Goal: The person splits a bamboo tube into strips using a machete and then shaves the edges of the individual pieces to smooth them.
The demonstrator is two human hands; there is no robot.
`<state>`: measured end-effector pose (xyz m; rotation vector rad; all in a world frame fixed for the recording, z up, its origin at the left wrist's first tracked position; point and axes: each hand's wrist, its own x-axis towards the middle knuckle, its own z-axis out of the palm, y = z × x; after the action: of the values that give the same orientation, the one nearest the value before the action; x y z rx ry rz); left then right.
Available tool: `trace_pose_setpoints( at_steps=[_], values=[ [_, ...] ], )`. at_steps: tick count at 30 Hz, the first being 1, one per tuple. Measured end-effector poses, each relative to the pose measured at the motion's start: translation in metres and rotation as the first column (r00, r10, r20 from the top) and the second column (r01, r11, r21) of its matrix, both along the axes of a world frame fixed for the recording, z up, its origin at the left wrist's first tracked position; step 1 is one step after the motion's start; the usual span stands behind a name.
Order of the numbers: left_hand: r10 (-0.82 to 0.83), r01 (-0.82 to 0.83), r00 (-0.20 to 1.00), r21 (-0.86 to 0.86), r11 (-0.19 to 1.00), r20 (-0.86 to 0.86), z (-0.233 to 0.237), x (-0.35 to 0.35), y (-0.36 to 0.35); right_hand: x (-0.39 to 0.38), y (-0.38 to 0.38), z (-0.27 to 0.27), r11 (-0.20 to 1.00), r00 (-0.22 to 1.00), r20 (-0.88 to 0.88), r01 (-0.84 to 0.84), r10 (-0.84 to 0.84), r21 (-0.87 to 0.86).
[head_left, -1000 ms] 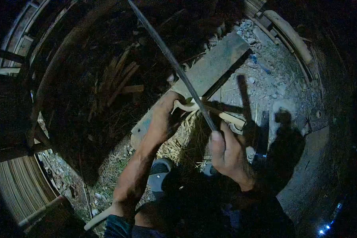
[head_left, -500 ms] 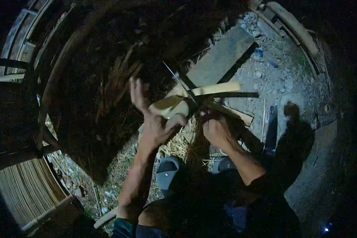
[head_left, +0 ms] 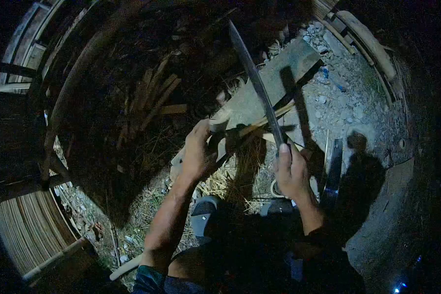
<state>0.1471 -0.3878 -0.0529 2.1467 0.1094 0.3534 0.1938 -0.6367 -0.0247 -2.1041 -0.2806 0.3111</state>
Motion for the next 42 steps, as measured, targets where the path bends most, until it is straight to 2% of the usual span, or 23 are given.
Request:
trace_pose_setpoints(
  at_steps=[1,2,3,4,5,6,7,9,11,13,17,19,20,21,23,28,30,32,34,38,39,41,42],
  values=[
    [0.027,-0.028,0.998,-0.015,1.000,-0.062,0.008,-0.001,-0.005,-0.006,0.005,0.013,1.000,1.000,0.000,-0.004,0.004,0.003],
    [0.062,-0.088,0.993,-0.274,0.958,-0.102,-0.002,-0.001,-0.008,-0.013,0.011,0.030,0.999,0.998,0.053,-0.046,0.046,0.004],
    [0.067,-0.093,0.993,-0.273,0.957,-0.102,0.003,-0.001,-0.012,-0.016,0.013,0.047,0.996,0.990,0.107,-0.089,0.088,0.001],
    [0.064,-0.073,0.997,-0.217,0.974,-0.048,0.012,0.000,-0.017,-0.016,0.012,0.066,0.982,0.979,-0.078,-0.189,0.189,0.000],
    [0.058,-0.056,0.998,-0.157,0.986,0.005,0.017,-0.001,-0.019,-0.016,0.016,0.076,0.981,0.978,-0.076,-0.195,0.195,0.001],
    [0.082,-0.131,0.985,-0.348,0.928,-0.151,0.013,-0.004,-0.020,-0.016,0.024,0.084,0.969,0.969,-0.006,-0.247,0.247,0.010],
    [0.089,-0.137,0.985,-0.347,0.928,-0.149,0.000,-0.007,-0.020,-0.016,0.029,0.087,0.954,0.952,0.064,-0.300,0.299,0.016],
    [0.139,-0.201,0.976,-0.451,0.870,-0.166,0.003,-0.004,-0.022,-0.020,0.031,0.083,0.949,0.949,-0.045,-0.309,0.312,0.055],
    [0.112,-0.155,0.986,-0.413,0.898,-0.126,0.010,-0.013,-0.024,-0.028,0.032,0.070,0.973,0.973,0.008,-0.229,0.229,-0.002],
    [0.092,-0.102,0.994,-0.201,0.974,-0.062,0.012,-0.014,-0.024,-0.027,0.033,0.075,0.967,0.967,0.034,-0.253,0.254,-0.022],
    [0.093,-0.114,0.990,-0.227,0.967,-0.103,0.005,-0.013,-0.022,-0.026,0.035,0.084,0.963,0.962,0.041,-0.270,0.269,0.001],
    [0.090,-0.104,0.989,-0.127,0.986,-0.115,0.006,-0.014,-0.022,-0.027,0.034,0.077,0.964,0.959,0.100,-0.267,0.265,0.010],
    [0.090,-0.104,0.989,-0.128,0.986,-0.114,-0.001,-0.014,-0.022,-0.027,0.034,0.074,0.963,0.952,0.159,-0.269,0.262,0.020],
    [0.113,-0.139,0.987,-0.255,0.957,-0.115,-0.011,-0.013,-0.023,-0.027,0.034,0.076,0.963,0.951,0.160,-0.270,0.264,0.019],
    [0.139,-0.174,0.983,-0.378,0.910,-0.117,-0.015,-0.013,-0.022,-0.026,0.034,0.081,0.956,0.954,0.059,-0.290,0.293,-0.050],
    [0.053,-0.051,0.998,-0.041,0.998,0.045,0.001,-0.012,-0.022,-0.026,0.035,0.072,0.957,0.942,0.184,-0.289,0.282,0.016],
    [0.056,-0.055,0.998,-0.051,0.997,0.016,0.001,-0.013,-0.021,-0.025,0.034,0.077,0.955,0.935,0.207,-0.297,0.287,0.021],
    [0.059,-0.059,0.998,-0.061,0.996,-0.013,0.000,-0.013,-0.022,-0.025,0.033,0.083,0.955,0.951,0.085,-0.297,0.297,-0.013],
    [0.102,-0.113,0.993,-0.256,0.960,-0.056,-0.004,-0.012,-0.024,-0.023,0.033,0.083,0.952,0.950,0.057,-0.306,0.306,-0.015],
    [0.108,-0.125,0.991,-0.275,0.953,-0.076,0.000,-0.013,-0.024,-0.024,0.033,0.082,0.956,0.957,-0.011,-0.290,0.290,-0.035],
    [0.090,-0.095,0.995,-0.180,0.979,-0.036,0.008,-0.013,-0.025,-0.024,0.034,0.078,0.956,0.957,-0.011,-0.291,0.291,-0.035],
    [0.069,-0.069,0.998,-0.080,0.994,0.004,0.006,-0.012,-0.025,-0.025,0.035,0.068,0.961,0.930,0.261,-0.275,0.258,0.029],
    [0.100,-0.107,0.994,-0.227,0.968,-0.045,-0.006,-0.013,-0.024,-0.025,0.035,0.070,0.961,0.930,0.262,-0.275,0.258,0.030]
  ],
)
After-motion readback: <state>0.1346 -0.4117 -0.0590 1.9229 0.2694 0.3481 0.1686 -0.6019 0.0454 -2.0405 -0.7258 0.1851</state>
